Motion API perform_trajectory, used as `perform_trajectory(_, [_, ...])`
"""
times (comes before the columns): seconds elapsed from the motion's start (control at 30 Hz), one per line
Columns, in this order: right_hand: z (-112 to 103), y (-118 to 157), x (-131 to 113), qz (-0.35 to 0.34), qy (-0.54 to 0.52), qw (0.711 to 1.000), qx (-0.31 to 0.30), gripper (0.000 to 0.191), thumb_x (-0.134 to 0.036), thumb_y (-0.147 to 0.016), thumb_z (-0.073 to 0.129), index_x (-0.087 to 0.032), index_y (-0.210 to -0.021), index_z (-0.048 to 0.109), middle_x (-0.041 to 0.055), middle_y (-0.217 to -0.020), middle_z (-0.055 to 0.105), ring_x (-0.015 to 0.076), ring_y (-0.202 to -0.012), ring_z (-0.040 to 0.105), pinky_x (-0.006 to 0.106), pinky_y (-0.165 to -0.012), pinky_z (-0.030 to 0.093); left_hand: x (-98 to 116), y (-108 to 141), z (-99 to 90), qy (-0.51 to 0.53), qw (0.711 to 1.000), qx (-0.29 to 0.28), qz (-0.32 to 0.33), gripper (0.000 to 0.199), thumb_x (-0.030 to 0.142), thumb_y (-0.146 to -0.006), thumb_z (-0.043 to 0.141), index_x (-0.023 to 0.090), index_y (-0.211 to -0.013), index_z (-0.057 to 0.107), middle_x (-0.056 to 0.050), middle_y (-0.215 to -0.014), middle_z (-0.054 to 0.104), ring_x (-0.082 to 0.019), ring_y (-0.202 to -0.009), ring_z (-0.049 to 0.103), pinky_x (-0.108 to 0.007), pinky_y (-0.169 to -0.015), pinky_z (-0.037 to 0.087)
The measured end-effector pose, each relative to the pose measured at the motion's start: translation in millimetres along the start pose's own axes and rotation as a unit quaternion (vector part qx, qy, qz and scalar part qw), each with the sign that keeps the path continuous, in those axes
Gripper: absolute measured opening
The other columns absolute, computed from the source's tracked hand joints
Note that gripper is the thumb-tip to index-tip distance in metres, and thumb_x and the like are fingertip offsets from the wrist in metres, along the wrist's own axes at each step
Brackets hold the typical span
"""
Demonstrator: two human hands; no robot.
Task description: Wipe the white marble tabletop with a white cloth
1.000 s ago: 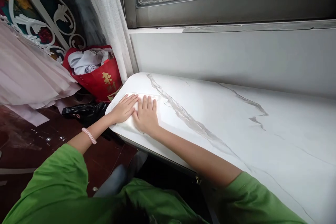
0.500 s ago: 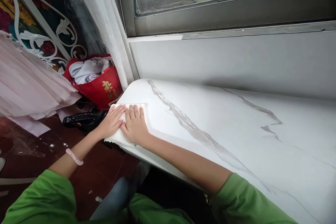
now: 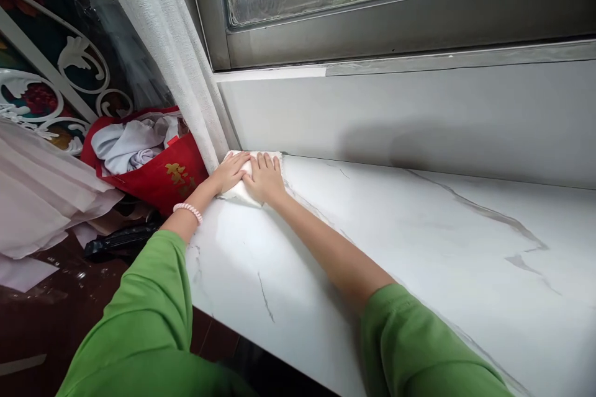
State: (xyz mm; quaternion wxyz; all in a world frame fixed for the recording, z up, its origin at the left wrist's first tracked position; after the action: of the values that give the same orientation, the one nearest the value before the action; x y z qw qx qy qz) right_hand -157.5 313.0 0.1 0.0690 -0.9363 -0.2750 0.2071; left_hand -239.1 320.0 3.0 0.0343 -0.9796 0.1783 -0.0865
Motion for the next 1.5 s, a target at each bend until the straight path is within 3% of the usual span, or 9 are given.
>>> perform_trajectory(0.2, [-0.9,-26.6,25.4,0.025,0.006,0.999,0.025,0.058,-0.035,-0.093,0.029,-0.004,-0.142,0.038,0.0179,-0.150,0.035,0.0296,-0.140,0.025,0.048,-0.114,0.011,-4.5,-37.2,0.9,-0.011,1.000,0.009,0.020,0.048,0.027,-0.092,0.031,0.013,-0.138,0.040,-0.012,-0.147,0.042,-0.021,-0.138,0.033,-0.044,-0.117,0.015])
perform_trajectory(0.43, [-2.0,-16.5,16.8,0.023,0.025,0.999,0.007,0.059,-0.035,-0.095,0.028,-0.004,-0.145,0.033,0.0187,-0.152,0.031,0.0301,-0.142,0.021,0.050,-0.113,0.010,-1.3,-26.1,3.2,-0.034,0.999,0.000,0.009,0.050,0.027,-0.094,0.027,0.009,-0.140,0.037,-0.013,-0.150,0.037,-0.021,-0.141,0.027,-0.043,-0.118,0.012])
perform_trajectory(0.67, [-6.4,30.2,-12.6,0.011,0.011,0.999,-0.028,0.061,-0.036,-0.096,0.027,-0.004,-0.147,0.029,0.0188,-0.155,0.025,0.0293,-0.143,0.016,0.047,-0.114,0.006,17.6,26.9,1.6,-0.031,0.999,-0.008,-0.013,0.052,0.024,-0.093,0.029,0.010,-0.142,0.034,-0.012,-0.152,0.033,-0.019,-0.143,0.024,-0.043,-0.119,0.009])
perform_trajectory(0.9, [-11.8,104.8,-69.7,-0.059,-0.007,0.998,-0.023,0.061,-0.034,-0.095,0.034,-0.002,-0.146,0.031,0.0228,-0.153,0.027,0.0328,-0.143,0.018,0.051,-0.114,0.007,49.4,125.9,-9.1,-0.033,0.999,0.028,-0.028,0.052,0.026,-0.094,0.029,0.010,-0.143,0.034,-0.012,-0.152,0.034,-0.019,-0.143,0.024,-0.044,-0.119,0.012])
perform_trajectory(1.03, [-19.5,156.3,-98.1,-0.108,-0.023,0.994,-0.017,0.062,-0.035,-0.095,0.034,0.002,-0.145,0.032,0.0264,-0.150,0.030,0.0357,-0.142,0.021,0.054,-0.113,0.009,81.3,185.5,-14.2,-0.047,0.997,0.046,-0.041,0.051,0.025,-0.095,0.028,0.011,-0.144,0.034,-0.012,-0.151,0.036,-0.020,-0.142,0.025,-0.046,-0.119,0.015])
perform_trajectory(1.13, [-26.7,188.2,-107.2,-0.139,-0.027,0.990,-0.015,0.061,-0.036,-0.095,0.032,0.002,-0.144,0.034,0.0254,-0.150,0.031,0.0362,-0.141,0.022,0.055,-0.113,0.012,108.3,215.1,-16.1,-0.057,0.995,0.055,-0.058,0.052,0.025,-0.095,0.026,0.011,-0.144,0.033,-0.012,-0.151,0.035,-0.020,-0.142,0.026,-0.045,-0.119,0.016])
perform_trajectory(1.3, [-35.9,207.4,-100.4,-0.167,-0.035,0.985,-0.021,0.061,-0.035,-0.094,0.034,0.001,-0.144,0.035,0.0232,-0.151,0.030,0.0347,-0.142,0.022,0.053,-0.115,0.014,134.7,225.1,-15.2,-0.065,0.993,0.068,-0.072,0.052,0.024,-0.094,0.027,0.011,-0.145,0.033,-0.012,-0.151,0.036,-0.021,-0.142,0.027,-0.047,-0.118,0.018])
perform_trajectory(1.5, [-36.5,181.1,-75.9,-0.172,-0.025,0.985,-0.015,0.062,-0.037,-0.093,0.037,0.000,-0.143,0.038,0.0218,-0.151,0.033,0.0343,-0.141,0.025,0.050,-0.115,0.012,123.9,189.0,-8.8,-0.064,0.995,0.051,-0.063,0.053,0.024,-0.093,0.028,0.008,-0.143,0.034,-0.015,-0.150,0.036,-0.022,-0.142,0.027,-0.046,-0.118,0.016])
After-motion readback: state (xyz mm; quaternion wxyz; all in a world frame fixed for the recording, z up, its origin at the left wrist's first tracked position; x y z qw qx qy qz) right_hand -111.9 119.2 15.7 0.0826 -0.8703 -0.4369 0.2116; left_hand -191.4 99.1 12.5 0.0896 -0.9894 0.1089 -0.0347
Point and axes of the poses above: each hand's wrist, its own y-axis away from the middle knuckle, its own z-axis out of the palm, x = y × z, the point moved 9 cm from there along -y, towards the middle knuckle
